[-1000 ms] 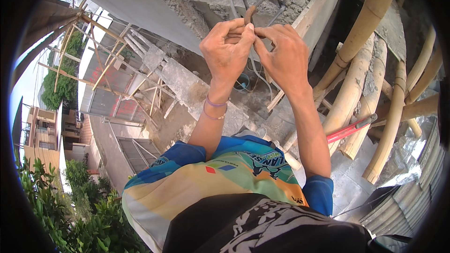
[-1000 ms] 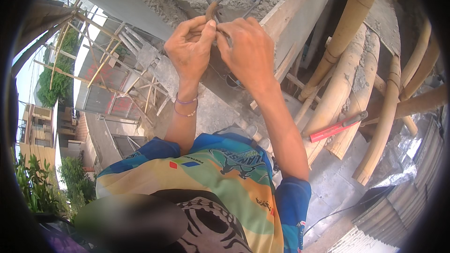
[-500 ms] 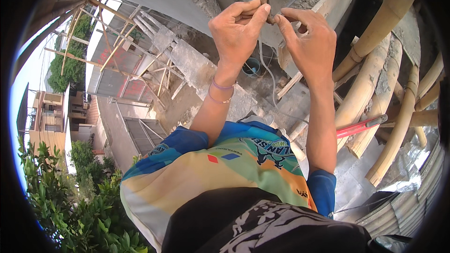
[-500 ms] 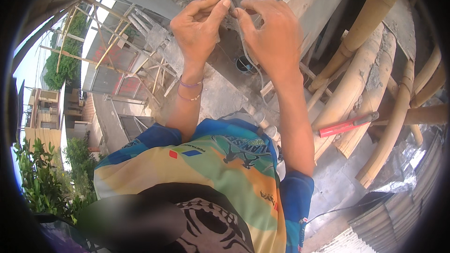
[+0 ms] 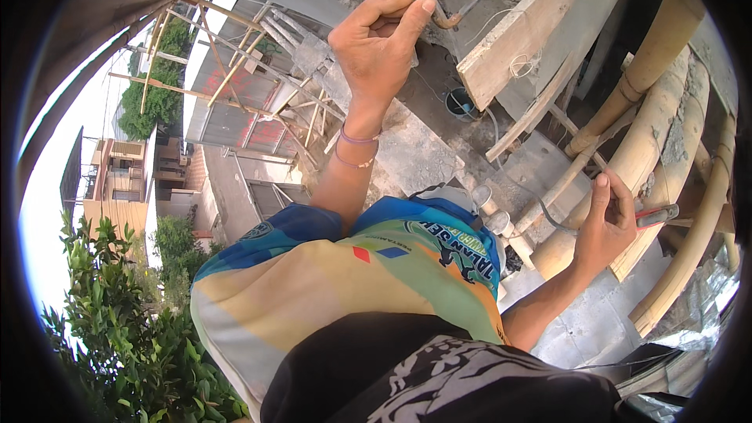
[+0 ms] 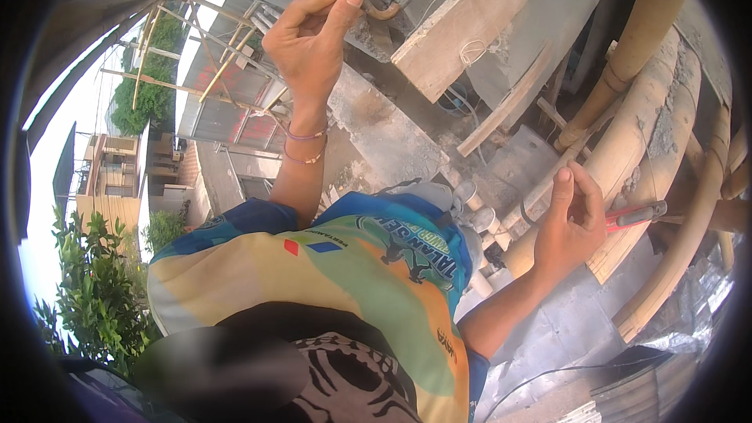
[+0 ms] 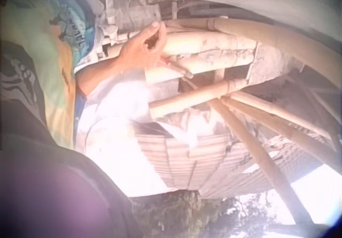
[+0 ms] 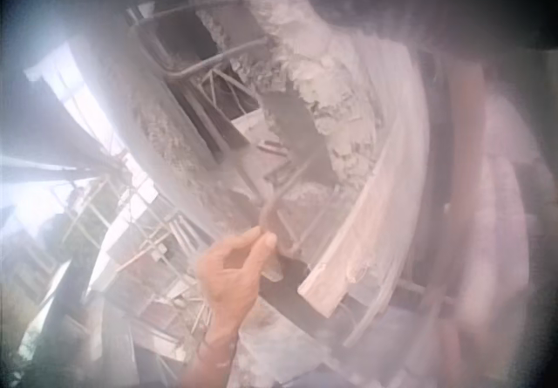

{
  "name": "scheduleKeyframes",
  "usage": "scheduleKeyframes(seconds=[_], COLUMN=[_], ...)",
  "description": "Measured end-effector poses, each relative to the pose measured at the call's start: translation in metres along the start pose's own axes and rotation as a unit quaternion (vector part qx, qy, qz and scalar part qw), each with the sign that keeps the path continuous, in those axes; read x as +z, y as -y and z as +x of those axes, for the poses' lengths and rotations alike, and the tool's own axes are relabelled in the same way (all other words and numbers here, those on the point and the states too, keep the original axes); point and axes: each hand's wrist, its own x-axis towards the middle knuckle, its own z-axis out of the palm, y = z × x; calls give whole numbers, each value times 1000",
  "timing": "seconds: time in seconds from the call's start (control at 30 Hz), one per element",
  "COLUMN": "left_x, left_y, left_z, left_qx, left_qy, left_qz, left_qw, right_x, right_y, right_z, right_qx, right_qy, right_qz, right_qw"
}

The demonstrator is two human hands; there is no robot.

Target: The person welds steel rebar embedded in a concrete structure using a handheld welding tool. They position the rebar, apply the weld, and then remove the tool, repeating the process on multiple rebar pieces.

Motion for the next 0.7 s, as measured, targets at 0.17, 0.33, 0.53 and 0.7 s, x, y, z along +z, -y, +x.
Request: scheduleKeyframes(seconds=[0.17,0.33,0.53,0.7], left_x=[1,1,-1,0], left_y=[-3,-8,-7,-5], left_z=[-1,-2,-1,-3], left_qx=[-2,16,16,26], left_qy=[1,-5,-3,-4], left_qz=[-3,48,53,77], left_qw=[1000,999,998,997], right_x=[-22,-30,-37,-43], right_y=[-35,-44,-53,-57], right_z=[-11,-9,-6,-6], right_qx=[98,47,45,87], right_qy=[8,-6,-10,-3], right_qz=[-62,-66,-68,-52], right_qw=[993,997,997,995])
